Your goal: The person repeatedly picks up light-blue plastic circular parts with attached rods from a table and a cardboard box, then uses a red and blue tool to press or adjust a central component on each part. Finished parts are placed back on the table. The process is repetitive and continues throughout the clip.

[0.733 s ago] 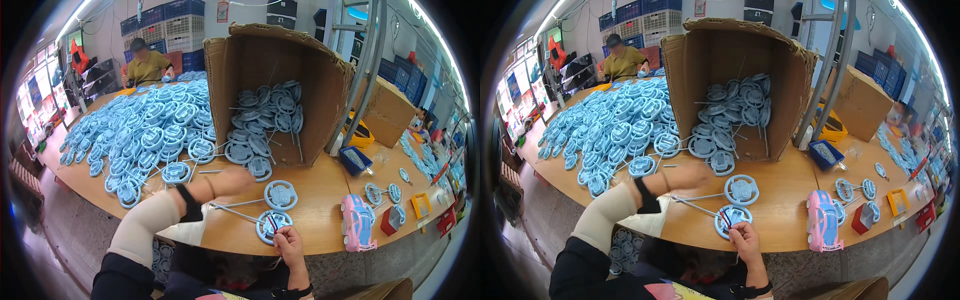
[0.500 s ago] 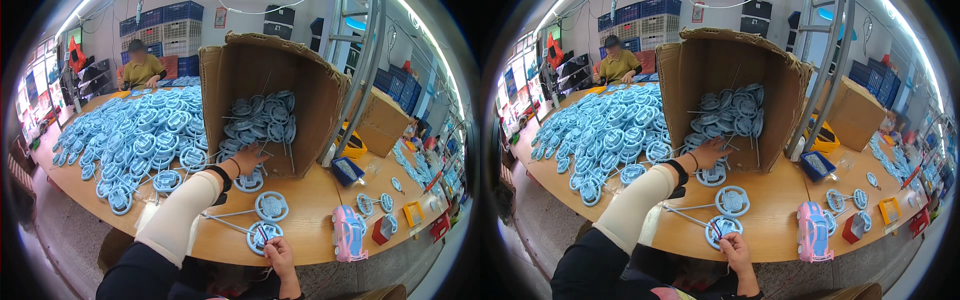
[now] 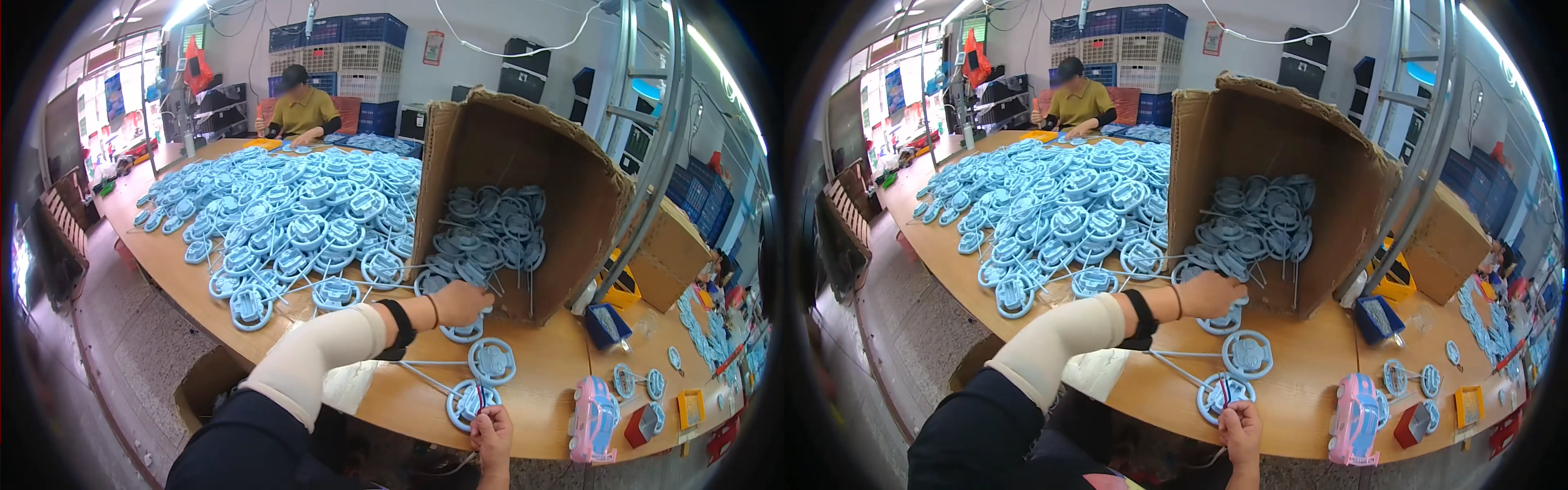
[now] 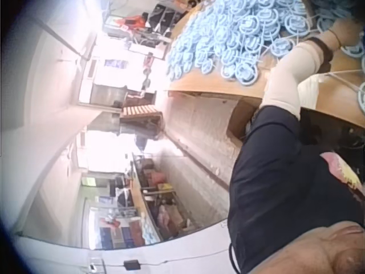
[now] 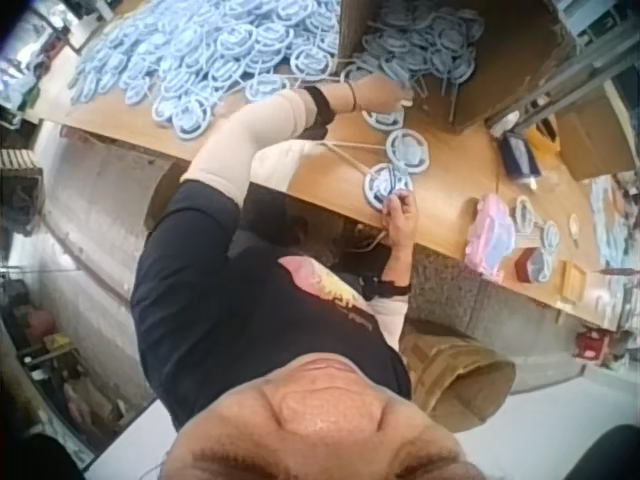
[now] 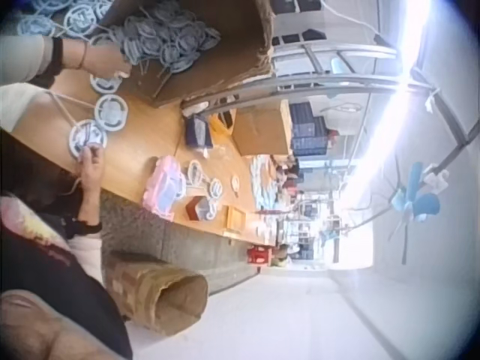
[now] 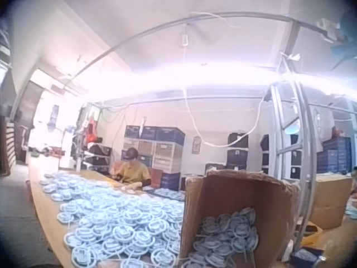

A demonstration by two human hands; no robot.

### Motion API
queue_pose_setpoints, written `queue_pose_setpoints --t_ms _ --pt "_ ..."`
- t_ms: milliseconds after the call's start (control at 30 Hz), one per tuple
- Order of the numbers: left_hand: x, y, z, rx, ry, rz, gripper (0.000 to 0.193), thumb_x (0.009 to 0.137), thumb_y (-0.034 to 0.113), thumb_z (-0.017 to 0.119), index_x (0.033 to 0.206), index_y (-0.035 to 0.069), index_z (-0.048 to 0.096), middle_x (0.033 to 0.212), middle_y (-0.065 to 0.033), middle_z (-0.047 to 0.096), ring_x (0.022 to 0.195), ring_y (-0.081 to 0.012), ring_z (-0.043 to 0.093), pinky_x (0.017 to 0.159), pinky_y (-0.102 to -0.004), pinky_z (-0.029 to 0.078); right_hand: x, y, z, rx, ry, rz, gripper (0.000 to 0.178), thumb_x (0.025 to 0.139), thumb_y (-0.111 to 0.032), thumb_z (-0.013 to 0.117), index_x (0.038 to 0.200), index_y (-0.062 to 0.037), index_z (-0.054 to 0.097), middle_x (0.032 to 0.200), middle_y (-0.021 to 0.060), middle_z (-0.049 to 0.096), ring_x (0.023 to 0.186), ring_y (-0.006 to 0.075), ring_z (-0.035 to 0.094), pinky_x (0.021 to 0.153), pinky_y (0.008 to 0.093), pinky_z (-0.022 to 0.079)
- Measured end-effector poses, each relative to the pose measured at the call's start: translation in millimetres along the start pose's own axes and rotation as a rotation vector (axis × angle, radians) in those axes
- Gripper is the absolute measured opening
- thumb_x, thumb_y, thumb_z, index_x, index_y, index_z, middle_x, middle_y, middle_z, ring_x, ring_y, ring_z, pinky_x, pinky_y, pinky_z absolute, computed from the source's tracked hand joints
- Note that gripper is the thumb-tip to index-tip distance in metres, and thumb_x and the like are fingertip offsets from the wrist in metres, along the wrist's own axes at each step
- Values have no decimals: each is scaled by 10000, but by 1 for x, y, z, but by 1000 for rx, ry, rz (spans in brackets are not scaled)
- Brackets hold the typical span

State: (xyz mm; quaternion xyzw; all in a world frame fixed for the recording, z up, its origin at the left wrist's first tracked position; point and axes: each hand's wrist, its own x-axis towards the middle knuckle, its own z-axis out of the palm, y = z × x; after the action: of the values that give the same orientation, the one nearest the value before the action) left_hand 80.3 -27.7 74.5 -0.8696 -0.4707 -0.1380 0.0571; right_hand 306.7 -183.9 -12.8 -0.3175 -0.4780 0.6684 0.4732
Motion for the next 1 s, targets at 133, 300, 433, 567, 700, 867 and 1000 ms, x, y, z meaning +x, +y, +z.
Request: queue_pose_setpoints --t_ms 133,300,433,567,700,867,1000 --pt "-36 -3 -22 -218 187 -25 329 713 155 586 1020 61 517 977 -129 578 843 -311 597 679 -426 487 0 -1 4 -1 13 12 69 873 -94 531 907 -74 474 584 28 488 380 35 297 341 180 218" --pt "-87 0 -40 -1032 159 -429 428 755 146 609 1161 58 508 995 -97 612 877 -198 618 732 -323 522 -1 -1 3 13 10 -9 67 869 -69 538 907 -64 484 624 16 510 416 33 346 368 175 250" --pt "-138 -1 -9 -1582 35 -601 420 790 136 602 1188 55 492 1026 -77 593 873 -173 615 745 -314 532 -4 2 6 13 -9 -54 72 873 -89 552 893 -61 489 630 10 513 422 30 354 366 173 248" --pt "-172 10 -5 -1556 -27 -718 430 785 171 611 1184 55 498 982 -65 597 828 -151 609 711 -292 527 -7 3 8 -84 21 -79 81 872 -98 565 883 -57 497 642 -6 513 469 27 383 405 172 277" --pt "-180 1 -7 -1352 -3 -753 326 792 230 614 1058 43 583 910 -37 607 803 -124 594 693 -262 494 -6 10 14 -231 47 -132 80 858 -88 586 867 -41 522 666 -27 522 563 19 438 494 168 328" --pt "-188 21 -29 -494 355 -548 243 783 228 592 920 31 633 889 -100 626 787 -210 596 720 -282 469 -4 17 13 -330 61 -231 79 845 -72 598 853 -19 541 690 -26 540 598 21 466 534 168 350" --pt "-195 45 -78 -426 301 -584 249 776 236 575 853 3 616 793 -189 604 693 -340 586 650 -374 465 -3 18 11 -349 72 -216 78 843 -66 598 851 -16 539 685 -24 539 597 25 471 536 171 359"
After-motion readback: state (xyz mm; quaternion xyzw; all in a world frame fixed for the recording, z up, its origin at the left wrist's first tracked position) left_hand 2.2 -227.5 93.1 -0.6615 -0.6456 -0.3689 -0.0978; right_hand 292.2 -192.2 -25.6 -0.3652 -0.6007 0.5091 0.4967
